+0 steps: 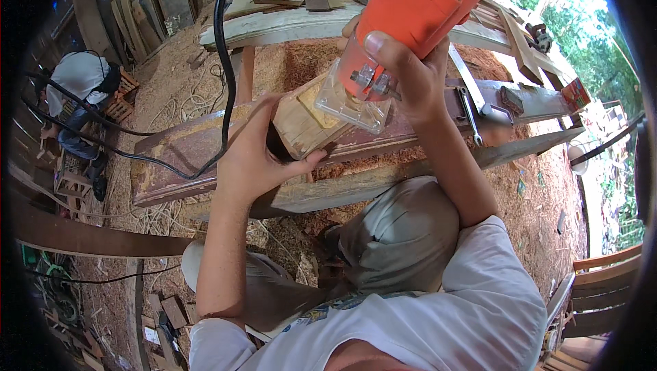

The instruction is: The person uses an electric wood router to shape the edge of a piece of wood, holding the base of the router firmly against the wood while moving it along the workpiece.

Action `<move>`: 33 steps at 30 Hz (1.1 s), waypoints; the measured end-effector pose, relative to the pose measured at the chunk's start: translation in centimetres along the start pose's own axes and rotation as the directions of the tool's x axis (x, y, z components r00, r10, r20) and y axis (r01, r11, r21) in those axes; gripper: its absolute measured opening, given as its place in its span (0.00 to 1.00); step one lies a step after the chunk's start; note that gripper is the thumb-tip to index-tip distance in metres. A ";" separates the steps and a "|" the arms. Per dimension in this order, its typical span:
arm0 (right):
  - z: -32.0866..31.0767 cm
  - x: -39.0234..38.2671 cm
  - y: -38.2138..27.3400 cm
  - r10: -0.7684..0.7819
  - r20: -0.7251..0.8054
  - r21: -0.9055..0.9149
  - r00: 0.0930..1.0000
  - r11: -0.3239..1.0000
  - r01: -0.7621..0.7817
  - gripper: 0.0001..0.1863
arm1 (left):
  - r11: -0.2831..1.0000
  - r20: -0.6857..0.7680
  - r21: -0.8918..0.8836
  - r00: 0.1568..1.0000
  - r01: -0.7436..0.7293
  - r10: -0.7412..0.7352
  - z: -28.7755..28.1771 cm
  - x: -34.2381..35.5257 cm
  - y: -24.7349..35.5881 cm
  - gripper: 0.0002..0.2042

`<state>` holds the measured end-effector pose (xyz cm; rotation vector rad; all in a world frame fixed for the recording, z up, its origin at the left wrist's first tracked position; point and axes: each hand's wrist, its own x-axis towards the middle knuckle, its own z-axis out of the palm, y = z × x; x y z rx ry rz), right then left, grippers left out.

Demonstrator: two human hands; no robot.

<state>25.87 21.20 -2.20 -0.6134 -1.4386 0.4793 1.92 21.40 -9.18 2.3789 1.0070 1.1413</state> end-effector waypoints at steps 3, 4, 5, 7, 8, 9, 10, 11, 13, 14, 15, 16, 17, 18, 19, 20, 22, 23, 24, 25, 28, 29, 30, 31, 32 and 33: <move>0.5 0.0 -0.4 0.018 -0.042 0.001 0.999 1.000 -0.018 0.15 | 1.000 0.000 0.014 1.000 0.013 -0.013 0.1 -0.1 -0.1 0.44; 0.4 0.0 -0.3 0.018 -0.042 0.000 0.999 1.000 -0.018 0.15 | 1.000 -0.004 0.023 1.000 0.018 -0.018 0.2 -0.1 -0.1 0.44; 0.4 0.1 -0.2 0.013 -0.031 0.000 0.999 1.000 -0.013 0.15 | 1.000 -0.004 0.025 1.000 0.018 -0.018 0.1 -0.1 -0.1 0.44; 0.5 0.2 -0.1 0.008 -0.020 0.002 1.000 1.000 -0.008 0.16 | 0.998 0.029 -0.004 0.997 0.070 -0.070 -0.1 -0.2 0.0 0.45; 0.6 0.3 0.0 -0.015 -0.009 0.020 1.000 1.000 0.015 0.15 | 0.998 0.028 -0.003 0.997 0.069 -0.068 -0.1 -0.2 0.0 0.45; 0.6 0.4 0.0 -0.037 0.000 0.039 0.999 0.999 0.037 0.15 | 0.997 0.023 0.008 0.997 0.070 -0.071 -0.1 -0.2 0.0 0.45; 0.7 0.4 -0.2 -0.038 0.000 0.039 0.999 0.999 0.038 0.15 | 0.997 0.017 0.020 0.997 0.073 -0.073 -0.1 -0.3 0.0 0.45; 0.7 0.3 -0.5 -0.007 0.002 0.043 1.000 0.999 0.007 0.14 | 0.997 0.018 0.019 0.997 0.072 -0.072 -0.1 -0.3 0.0 0.45; 0.8 0.1 -0.7 0.025 0.005 0.047 1.000 0.999 -0.025 0.14 | 0.997 0.016 0.042 0.998 0.067 -0.068 -0.1 -0.4 -0.1 0.45; 0.8 0.0 -0.6 0.037 -0.018 0.055 0.999 0.998 -0.036 0.13 | 0.997 0.016 0.042 0.998 0.067 -0.068 -0.1 -0.3 -0.1 0.45; 0.7 0.0 -0.5 0.050 -0.040 0.064 0.998 0.997 -0.047 0.12 | 0.997 0.027 0.028 0.997 0.070 -0.071 -0.1 -0.1 0.0 0.45; 0.6 -0.1 -0.4 0.050 -0.040 0.064 0.998 0.997 -0.048 0.12 | 0.997 0.038 0.014 0.997 0.074 -0.074 -0.1 -0.1 0.0 0.45; 0.4 -0.1 -0.3 0.019 -0.035 0.055 0.999 0.998 -0.017 0.11 | 0.997 0.038 0.015 0.996 0.076 -0.077 -0.1 -0.1 0.0 0.45; 0.3 -0.2 -0.2 -0.013 -0.029 0.047 0.999 0.999 0.014 0.11 | 0.998 0.018 0.024 0.998 0.057 -0.057 0.1 -0.2 -0.2 0.45; 0.2 -0.2 -0.2 -0.011 -0.030 0.049 0.999 0.999 0.013 0.11 | 0.999 -0.002 0.034 0.999 0.038 -0.038 0.2 -0.3 -0.3 0.45; 0.1 -0.2 -0.4 0.010 -0.011 0.052 1.000 0.999 -0.009 0.11 | 0.999 0.001 0.035 0.999 0.040 -0.040 0.2 -0.4 -0.4 0.45; 0.1 -0.3 -0.7 0.033 0.005 0.057 0.999 0.998 -0.033 0.11 | 0.998 -0.035 0.058 0.999 0.019 -0.016 0.3 -0.5 -0.6 0.45; 0.1 -0.3 -0.9 0.045 0.019 0.052 0.999 0.998 -0.046 0.11 | 0.998 -0.035 0.058 0.999 0.017 -0.015 0.3 -0.5 -0.6 0.45; 0.1 -0.3 -1.0 0.057 0.032 0.046 0.998 0.997 -0.059 0.11 | 0.998 -0.029 0.052 0.999 0.022 -0.020 0.3 -0.5 -0.6 0.45; 0.0 -0.3 -0.8 0.056 0.031 0.046 0.998 0.997 -0.057 0.11 | 0.999 -0.024 0.045 0.999 0.026 -0.025 0.3 -0.4 -0.5 0.46; -0.1 -0.4 -0.3 0.026 0.001 0.079 1.000 0.997 -0.026 0.12 | 0.999 0.005 0.047 1.000 0.027 -0.027 0.3 -0.1 -0.4 0.47; 0.1 -0.4 -0.4 0.001 -0.011 0.068 1.000 0.998 -0.001 0.13 | 0.998 0.005 0.049 1.000 0.027 -0.028 0.3 -0.3 -0.4 0.47; 0.2 -0.5 -0.5 -0.023 -0.023 0.057 0.999 0.998 0.024 0.13 | 0.998 -0.010 0.051 0.999 0.036 -0.036 0.4 -0.5 -0.6 0.47; 0.2 -0.4 -0.4 -0.023 -0.024 0.059 0.999 0.998 0.024 0.13 | 0.998 -0.026 0.054 0.999 0.046 -0.044 0.4 -0.6 -0.7 0.48; 0.1 -0.4 -0.4 -0.034 -0.020 0.056 0.999 0.998 0.035 0.14 | 0.998 -0.024 0.053 0.999 0.045 -0.044 0.4 -0.6 -0.7 0.48; 0.1 -0.4 -0.3 -0.045 -0.017 0.053 0.999 0.998 0.045 0.14 | 0.997 -0.018 0.053 0.998 0.058 -0.057 0.4 -0.6 -0.6 0.48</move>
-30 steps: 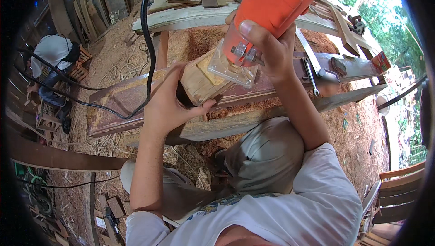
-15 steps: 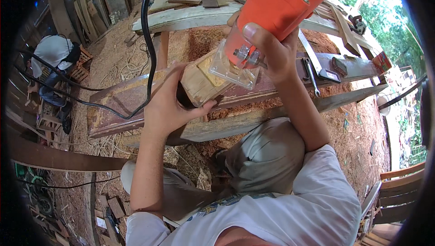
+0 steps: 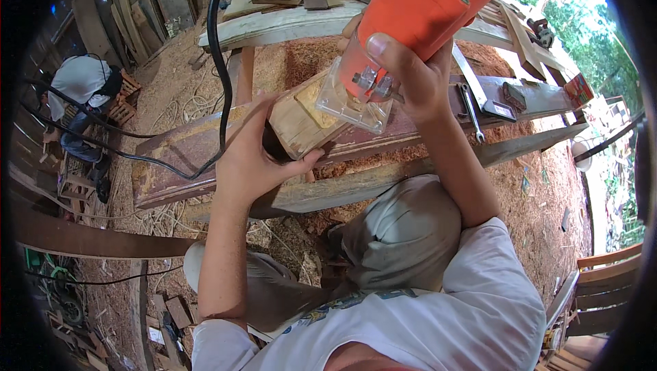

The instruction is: The person uses an electric wood router to shape the edge of a piece of wood, holding the base of the router firmly against the wood while moving it along the workpiece.

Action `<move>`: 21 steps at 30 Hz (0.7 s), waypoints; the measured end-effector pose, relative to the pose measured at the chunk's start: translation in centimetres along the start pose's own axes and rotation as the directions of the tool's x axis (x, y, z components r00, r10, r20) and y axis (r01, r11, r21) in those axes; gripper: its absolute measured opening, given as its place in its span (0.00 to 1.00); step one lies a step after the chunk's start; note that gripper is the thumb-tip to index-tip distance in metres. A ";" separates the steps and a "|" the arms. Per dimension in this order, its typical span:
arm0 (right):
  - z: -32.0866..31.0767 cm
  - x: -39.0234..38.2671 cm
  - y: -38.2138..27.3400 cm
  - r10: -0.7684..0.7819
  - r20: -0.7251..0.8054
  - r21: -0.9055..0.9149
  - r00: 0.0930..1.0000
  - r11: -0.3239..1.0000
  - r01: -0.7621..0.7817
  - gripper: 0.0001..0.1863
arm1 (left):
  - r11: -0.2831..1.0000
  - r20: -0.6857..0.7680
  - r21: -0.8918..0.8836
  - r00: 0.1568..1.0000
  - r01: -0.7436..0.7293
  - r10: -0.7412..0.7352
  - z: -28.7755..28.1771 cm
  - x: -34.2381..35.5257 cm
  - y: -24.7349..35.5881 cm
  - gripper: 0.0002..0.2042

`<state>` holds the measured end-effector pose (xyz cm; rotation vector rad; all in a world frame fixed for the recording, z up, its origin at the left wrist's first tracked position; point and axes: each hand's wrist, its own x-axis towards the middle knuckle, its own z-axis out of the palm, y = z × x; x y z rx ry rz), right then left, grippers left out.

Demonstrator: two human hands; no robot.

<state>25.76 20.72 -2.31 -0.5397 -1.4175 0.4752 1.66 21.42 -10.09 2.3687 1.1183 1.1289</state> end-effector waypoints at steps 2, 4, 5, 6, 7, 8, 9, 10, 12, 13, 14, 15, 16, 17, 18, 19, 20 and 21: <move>0.0 0.1 -0.1 0.017 -0.005 0.015 1.000 1.000 -0.017 0.14 | 1.000 0.008 0.000 1.000 0.013 -0.013 0.1 0.0 0.0 0.48; 0.0 0.1 -0.3 0.034 -0.010 0.029 0.999 0.999 -0.034 0.14 | 0.998 0.021 -0.046 0.999 0.040 -0.039 0.3 0.1 -0.1 0.49; 0.1 0.1 -0.4 0.025 0.006 0.019 1.000 1.000 -0.025 0.14 | 0.998 0.021 -0.044 0.999 0.040 -0.039 0.3 0.1 -0.2 0.49; 0.1 0.1 -0.4 0.015 0.021 0.010 1.000 1.000 -0.016 0.14 | 0.998 0.018 -0.044 0.999 0.032 -0.032 0.3 0.1 -0.3 0.49; 0.1 0.1 -0.4 0.015 0.021 0.012 1.000 1.000 -0.015 0.14 | 0.999 0.015 -0.045 1.000 0.025 -0.024 0.2 0.1 -0.4 0.49; 0.0 0.2 -0.4 -0.008 0.024 0.004 1.000 1.000 0.008 0.13 | 0.999 0.016 -0.046 1.000 0.024 -0.023 0.3 0.1 -0.5 0.49; 0.0 0.2 -0.5 -0.031 0.028 -0.004 0.999 0.999 0.032 0.12 | 0.999 0.010 -0.031 1.000 0.015 -0.014 0.4 0.1 -0.6 0.49; -0.2 0.1 -0.7 -0.032 0.027 -0.005 0.999 0.999 0.032 0.12 | 1.000 0.004 -0.015 1.000 0.006 -0.006 0.4 0.1 -0.6 0.49; -0.6 -0.1 -1.1 0.171 0.048 -0.131 0.984 0.978 -0.164 0.26 | 1.000 0.005 -0.027 1.000 0.009 -0.009 0.5 0.0 -0.7 0.49; -0.7 -0.2 -0.8 0.171 0.048 -0.131 0.984 0.978 -0.164 0.26 | 0.999 0.006 -0.040 1.000 0.013 -0.013 0.5 0.0 -0.7 0.49; -0.8 -0.2 -0.3 0.153 0.032 -0.081 0.988 0.985 -0.150 0.26 | 0.999 0.006 -0.040 1.000 0.012 -0.012 0.6 0.0 -0.8 0.49; -0.9 -0.2 -0.1 0.136 0.016 -0.031 0.991 0.990 -0.136 0.26 | 1.000 -0.010 -0.026 1.000 -0.005 0.005 0.7 -0.1 -0.9 0.49; -0.9 -0.2 -0.3 0.135 0.016 -0.031 0.991 0.990 -0.135 0.26 | 1.000 -0.026 -0.011 0.999 -0.023 0.022 0.7 -0.1 -1.0 0.48; -0.7 -0.2 -0.8 0.140 0.018 -0.099 0.990 0.986 -0.137 0.26 | 1.000 -0.025 -0.011 0.999 -0.022 0.021 0.6 -0.1 -0.8 0.48; -0.5 -0.1 -1.0 0.144 0.021 -0.167 0.989 0.976 -0.139 0.26 | 1.000 -0.015 -0.011 1.000 -0.011 0.011 0.4 0.1 -0.6 0.48; -0.5 -0.2 -1.0 0.145 0.021 -0.166 0.989 0.976 -0.140 0.26 | 1.000 -0.005 -0.012 1.000 -0.001 0.001 0.3 0.1 -0.4 0.48; -0.6 -0.2 -1.0 0.159 0.022 -0.163 0.987 0.975 -0.153 0.26 | 1.000 -0.006 -0.012 1.000 -0.003 0.003 0.4 0.1 -0.5 0.48; -0.6 -0.2 -1.1 0.172 0.023 -0.161 0.985 0.973 -0.166 0.26 | 1.000 -0.019 -0.006 0.999 -0.031 0.031 0.4 0.1 -0.5 0.47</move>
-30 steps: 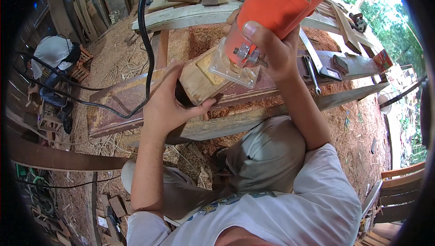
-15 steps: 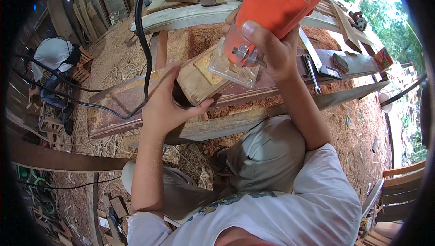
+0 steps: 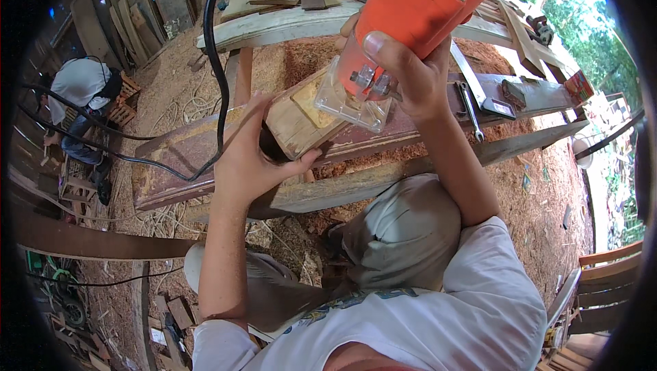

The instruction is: The person uses an electric wood router to shape the edge of a piece of wood, holding the base of the router firmly against the wood while moving it along the workpiece.

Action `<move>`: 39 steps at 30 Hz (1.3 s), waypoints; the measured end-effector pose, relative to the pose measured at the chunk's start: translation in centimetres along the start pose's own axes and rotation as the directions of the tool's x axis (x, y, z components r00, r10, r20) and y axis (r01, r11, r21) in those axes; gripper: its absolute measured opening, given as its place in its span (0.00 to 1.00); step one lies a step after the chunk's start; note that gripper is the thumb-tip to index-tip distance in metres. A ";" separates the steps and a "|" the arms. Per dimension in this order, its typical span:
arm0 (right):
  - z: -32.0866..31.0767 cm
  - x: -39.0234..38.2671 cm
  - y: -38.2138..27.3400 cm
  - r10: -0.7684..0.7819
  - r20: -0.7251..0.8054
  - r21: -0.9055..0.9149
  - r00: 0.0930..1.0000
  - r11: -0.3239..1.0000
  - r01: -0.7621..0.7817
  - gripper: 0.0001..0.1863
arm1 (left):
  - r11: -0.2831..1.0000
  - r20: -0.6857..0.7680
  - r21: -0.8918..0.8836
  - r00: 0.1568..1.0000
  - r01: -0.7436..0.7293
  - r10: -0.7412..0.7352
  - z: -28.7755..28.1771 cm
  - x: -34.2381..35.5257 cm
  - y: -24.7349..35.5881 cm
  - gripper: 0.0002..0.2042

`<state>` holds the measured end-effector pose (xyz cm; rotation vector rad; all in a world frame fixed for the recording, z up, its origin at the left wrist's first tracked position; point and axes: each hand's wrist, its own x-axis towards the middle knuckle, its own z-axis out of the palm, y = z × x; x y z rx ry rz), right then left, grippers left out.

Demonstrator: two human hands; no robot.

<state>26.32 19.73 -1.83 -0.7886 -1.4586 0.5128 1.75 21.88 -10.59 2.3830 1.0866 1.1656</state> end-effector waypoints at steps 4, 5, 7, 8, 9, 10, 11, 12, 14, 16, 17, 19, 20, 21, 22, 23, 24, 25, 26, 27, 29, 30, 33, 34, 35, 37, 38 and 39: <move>0.6 0.4 0.6 -0.151 -0.056 0.148 0.987 0.976 0.158 0.05 | 1.000 0.002 -0.018 1.000 -0.017 0.017 0.0 0.1 0.0 0.47; 0.6 0.5 0.5 -0.176 -0.076 0.138 0.981 0.973 0.185 0.06 | 1.000 0.002 -0.017 1.000 -0.017 0.017 0.0 0.1 0.0 0.47; 0.5 0.4 0.5 -0.201 -0.098 0.128 0.975 0.969 0.212 0.07 | 1.000 0.020 -0.025 1.000 0.018 -0.017 0.0 0.1 0.1 0.48; 0.5 0.4 0.7 -0.177 -0.084 0.136 0.981 0.973 0.187 0.08 | 0.999 0.018 -0.026 1.000 0.018 -0.018 0.0 0.0 0.0 0.48; 0.4 0.4 0.8 -0.152 -0.071 0.143 0.986 0.977 0.161 0.08 | 1.000 0.014 -0.018 1.000 0.022 -0.022 0.1 -0.1 -0.3 0.49; 0.4 0.4 0.9 -0.153 -0.070 0.142 0.986 0.977 0.162 0.08 | 1.000 0.010 -0.011 1.000 0.027 -0.027 0.1 -0.2 -0.4 0.49; 0.2 0.4 1.1 -0.145 -0.064 0.144 0.987 0.978 0.153 0.09 | 1.000 0.012 -0.013 1.000 0.025 -0.025 0.2 -0.1 -0.3 0.49; 0.1 0.4 1.2 -0.137 -0.058 0.147 0.989 0.979 0.145 0.09 | 0.998 0.027 -0.040 0.998 0.050 -0.049 0.1 0.0 0.0 0.50; 0.4 0.4 0.6 -0.164 -0.067 0.154 0.984 0.973 0.172 0.09 | 0.995 0.042 -0.060 0.996 0.077 -0.075 -0.1 0.0 0.2 0.50; 0.8 0.5 0.2 -0.191 -0.076 0.171 0.979 0.964 0.202 0.09 | 0.999 0.023 0.039 0.999 0.028 -0.029 -0.6 -0.2 0.4 0.50; 0.6 0.4 0.1 -0.198 -0.085 0.145 0.976 0.967 0.209 0.09 | 0.999 0.023 0.035 0.999 0.026 -0.027 -0.4 -0.2 0.3 0.50; 0.4 0.4 0.2 -0.207 -0.094 0.116 0.974 0.969 0.217 0.08 | 1.000 0.013 -0.009 1.000 0.028 -0.028 0.2 -0.2 -0.2 0.50; 0.3 0.4 0.3 -0.204 -0.088 0.107 0.975 0.971 0.213 0.08 | 1.000 0.013 -0.009 1.000 0.027 -0.027 0.2 -0.2 -0.2 0.50; 0.3 0.5 0.4 -0.202 -0.082 0.097 0.976 0.973 0.209 0.08 | 0.999 0.013 -0.022 0.999 0.032 -0.032 0.2 -0.2 -0.2 0.51; 0.3 0.5 0.4 -0.203 -0.082 0.096 0.976 0.973 0.210 0.08 | 0.999 0.013 -0.036 0.999 0.036 -0.036 0.2 -0.2 -0.2 0.51; 0.3 0.4 0.3 -0.196 -0.085 0.085 0.977 0.975 0.203 0.09 | 0.999 0.012 -0.036 0.999 0.035 -0.035 0.2 -0.1 -0.2 0.51; 0.3 0.4 0.3 -0.190 -0.088 0.074 0.978 0.978 0.196 0.09 | 0.999 0.023 -0.037 0.999 0.039 -0.039 0.2 -0.1 -0.2 0.51; 0.2 0.3 0.1 -0.190 -0.089 0.072 0.978 0.978 0.197 0.09 | 0.998 0.034 -0.039 0.999 0.043 -0.042 0.2 -0.1 -0.2 0.51; 0.3 0.3 -0.1 -0.154 -0.081 0.069 0.985 0.985 0.160 0.09 | 0.998 0.032 -0.037 0.999 0.043 -0.042 0.0 -0.1 -0.1 0.51; 0.3 0.3 -0.2 -0.118 -0.073 0.066 0.990 0.990 0.123 0.10 | 0.996 0.051 -0.037 0.996 0.079 -0.077 -0.2 -0.1 0.1 0.51; 0.4 0.5 0.0 -0.145 -0.077 0.054 0.986 0.987 0.150 0.10 | 0.993 0.069 -0.038 0.992 0.113 -0.110 -0.3 0.0 0.1 0.51; 0.4 0.6 0.2 -0.172 -0.080 0.041 0.982 0.984 0.175 0.10 | 0.996 0.061 -0.029 0.995 0.081 -0.079 -0.2 0.0 0.0 0.51; 0.4 0.7 0.7 -0.095 -0.051 0.147 0.994 0.984 0.102 0.10 | 0.997 0.055 -0.040 0.997 0.060 -0.058 -0.1 0.1 -0.2 0.51; 0.5 0.7 0.7 -0.095 -0.051 0.147 0.994 0.984 0.102 0.10 | 0.996 0.057 -0.059 0.996 0.070 -0.066 -0.1 0.1 -0.2 0.51; 0.6 0.7 0.6 -0.132 -0.063 0.137 0.989 0.981 0.140 0.10 | 0.996 0.057 -0.059 0.996 0.070 -0.067 -0.1 0.1 -0.1 0.51; 0.8 0.7 0.6 -0.168 -0.075 0.127 0.983 0.976 0.177 0.10 | 0.997 0.060 -0.052 0.997 0.057 -0.053 -0.3 0.2 0.1 0.51; 0.9 0.7 0.7 -0.154 -0.089 0.139 0.984 0.976 0.166 0.10 | 0.997 0.060 -0.052 0.997 0.056 -0.053 -0.4 0.2 0.2 0.51; 1.0 0.7 0.7 -0.140 -0.104 0.151 0.985 0.976 0.154 0.11 | 0.998 0.058 -0.042 0.997 0.050 -0.047 -0.4 0.2 0.3 0.50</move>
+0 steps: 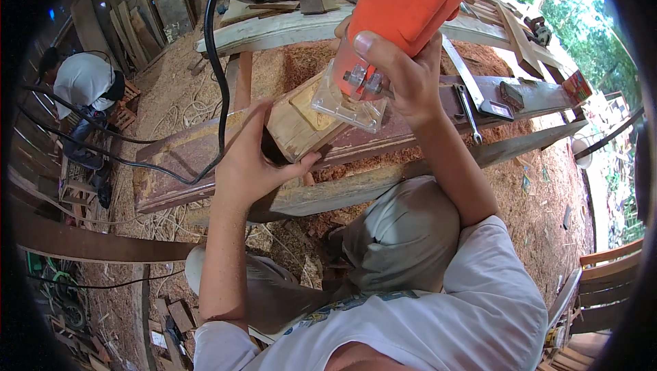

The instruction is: The person uses an electric wood router to shape the edge of a piece of wood, holding the base of the router firmly against the wood while moving it along the workpiece.

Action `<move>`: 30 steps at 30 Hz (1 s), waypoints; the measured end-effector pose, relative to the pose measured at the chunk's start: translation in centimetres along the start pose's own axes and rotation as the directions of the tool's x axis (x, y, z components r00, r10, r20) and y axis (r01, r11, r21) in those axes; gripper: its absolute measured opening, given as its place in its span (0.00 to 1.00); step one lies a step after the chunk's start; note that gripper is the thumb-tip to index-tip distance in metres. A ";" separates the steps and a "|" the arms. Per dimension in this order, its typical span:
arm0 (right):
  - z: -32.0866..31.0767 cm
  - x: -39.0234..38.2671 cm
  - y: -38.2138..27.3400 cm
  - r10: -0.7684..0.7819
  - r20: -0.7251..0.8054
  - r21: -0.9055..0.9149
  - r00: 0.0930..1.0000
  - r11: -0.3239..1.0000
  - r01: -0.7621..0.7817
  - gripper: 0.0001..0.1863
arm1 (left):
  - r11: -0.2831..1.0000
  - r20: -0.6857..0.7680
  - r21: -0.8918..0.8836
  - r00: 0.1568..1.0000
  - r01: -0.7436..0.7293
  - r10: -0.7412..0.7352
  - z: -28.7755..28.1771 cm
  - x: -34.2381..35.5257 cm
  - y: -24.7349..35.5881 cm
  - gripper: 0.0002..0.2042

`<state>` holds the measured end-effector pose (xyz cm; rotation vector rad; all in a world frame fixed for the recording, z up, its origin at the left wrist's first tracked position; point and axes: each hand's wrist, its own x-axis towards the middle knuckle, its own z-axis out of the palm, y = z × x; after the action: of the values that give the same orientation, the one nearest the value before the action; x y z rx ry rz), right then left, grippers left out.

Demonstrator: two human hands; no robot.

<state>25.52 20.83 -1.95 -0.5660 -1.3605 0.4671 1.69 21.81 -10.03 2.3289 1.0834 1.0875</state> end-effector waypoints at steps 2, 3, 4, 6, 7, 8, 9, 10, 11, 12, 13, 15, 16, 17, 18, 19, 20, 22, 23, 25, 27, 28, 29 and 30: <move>-0.2 0.1 0.1 0.004 0.026 -0.023 1.000 1.000 -0.003 0.11 | 1.000 -0.002 0.011 1.000 -0.006 0.006 -0.1 0.1 0.3 0.50; -0.2 0.2 0.1 0.008 0.051 -0.047 0.999 0.999 -0.006 0.11 | 1.000 0.009 0.012 1.000 0.006 -0.006 -0.3 0.1 0.4 0.50; -0.2 0.2 0.0 0.008 0.052 -0.046 0.999 0.999 -0.006 0.11 | 1.000 0.021 0.013 1.000 0.017 -0.018 -0.3 0.1 0.5 0.50; -0.2 0.3 -0.1 -0.046 0.052 -0.085 0.998 0.995 0.050 0.10 | 1.000 0.013 0.016 1.000 0.007 -0.007 -0.1 0.1 0.3 0.50; -0.3 0.3 0.0 -0.046 0.052 -0.086 0.998 0.995 0.050 0.10 | 1.000 0.005 0.020 1.000 -0.003 0.003 0.0 0.0 0.1 0.50; -0.2 0.3 0.1 -0.030 0.056 -0.068 0.998 0.997 0.033 0.10 | 1.000 0.004 0.022 1.000 -0.002 0.002 0.0 0.0 0.1 0.50; -0.1 0.3 0.1 -0.013 0.061 -0.050 0.998 0.999 0.016 0.10 | 1.000 0.004 0.018 1.000 -0.004 0.004 0.0 0.0 0.0 0.50; -0.1 0.3 0.2 -0.014 0.061 -0.048 0.998 0.999 0.017 0.10 | 1.000 0.003 0.014 1.000 -0.005 0.005 0.0 0.0 0.0 0.49; -0.1 0.3 0.3 -0.021 0.065 -0.048 0.998 0.999 0.024 0.10 | 1.000 0.003 0.014 1.000 -0.006 0.006 -0.1 0.1 0.2 0.49; -0.1 0.4 0.3 -0.029 0.068 -0.048 0.997 0.998 0.032 0.10 | 1.000 0.009 0.008 1.000 0.000 0.000 -0.2 0.1 0.5 0.49; -0.1 0.3 0.3 -0.029 0.068 -0.049 0.997 0.998 0.032 0.10 | 1.000 0.014 0.002 1.000 0.006 -0.006 -0.2 0.2 0.7 0.49; 0.0 0.2 0.2 -0.009 0.053 -0.059 0.999 0.998 0.012 0.10 | 0.999 0.027 -0.017 0.999 0.042 -0.042 -0.3 0.2 0.8 0.50; 0.0 0.2 0.2 -0.009 0.053 -0.059 0.999 0.998 0.012 0.10 | 0.996 0.041 -0.037 0.996 0.078 -0.077 -0.3 0.3 0.8 0.52; 0.0 0.3 0.2 -0.007 0.054 -0.063 0.999 0.998 0.010 0.09 | 0.996 0.039 -0.034 0.996 0.079 -0.077 -0.4 0.3 0.8 0.52; 0.1 0.4 0.2 -0.005 0.055 -0.067 0.998 0.998 0.009 0.09 | 0.997 0.038 -0.023 0.997 0.072 -0.071 -0.5 0.2 0.9 0.52; 0.1 0.4 0.2 -0.006 0.055 -0.064 0.998 0.998 0.010 0.09 | 0.998 0.036 -0.011 0.997 0.065 -0.065 -0.7 0.2 0.9 0.52; 0.1 0.4 0.3 -0.009 0.053 -0.057 0.999 0.998 0.012 0.09 | 0.998 0.037 -0.014 0.997 0.064 -0.064 -0.6 0.3 0.9 0.52; 0.0 0.4 0.4 -0.011 0.051 -0.053 0.999 0.998 0.014 0.09 | 0.995 0.055 -0.033 0.994 0.094 -0.092 -0.4 0.3 0.9 0.52; 0.0 0.5 0.4 -0.011 0.061 -0.061 0.998 0.998 0.015 0.09 | 0.995 0.055 -0.032 0.994 0.095 -0.093 -0.4 0.3 0.9 0.52; 0.0 0.4 0.5 -0.011 0.071 -0.068 0.997 0.998 0.016 0.09 | 0.996 0.045 -0.023 0.996 0.080 -0.079 -0.3 0.3 0.8 0.52; 0.0 0.4 0.4 -0.009 0.071 -0.083 0.997 0.996 0.014 0.09 | 0.996 0.047 -0.027 0.995 0.084 -0.083 -0.4 0.3 0.9 0.52; 0.1 0.5 0.4 -0.010 0.071 -0.082 0.997 0.996 0.015 0.09 | 0.996 0.049 -0.031 0.995 0.089 -0.088 -0.5 0.3 0.9 0.52; 0.1 0.5 0.5 -0.025 0.066 -0.071 0.997 0.997 0.030 0.09 | 0.996 0.049 -0.032 0.995 0.089 -0.088 -0.5 0.3 0.9 0.52; 0.1 0.5 0.6 -0.041 0.062 -0.060 0.997 0.997 0.045 0.09 | 0.995 0.054 -0.025 0.994 0.095 -0.094 -0.5 0.3 1.0 0.52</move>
<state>25.47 21.66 -1.90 -0.5753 -1.4458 0.4114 1.86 21.39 -9.00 2.2478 1.1398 0.9943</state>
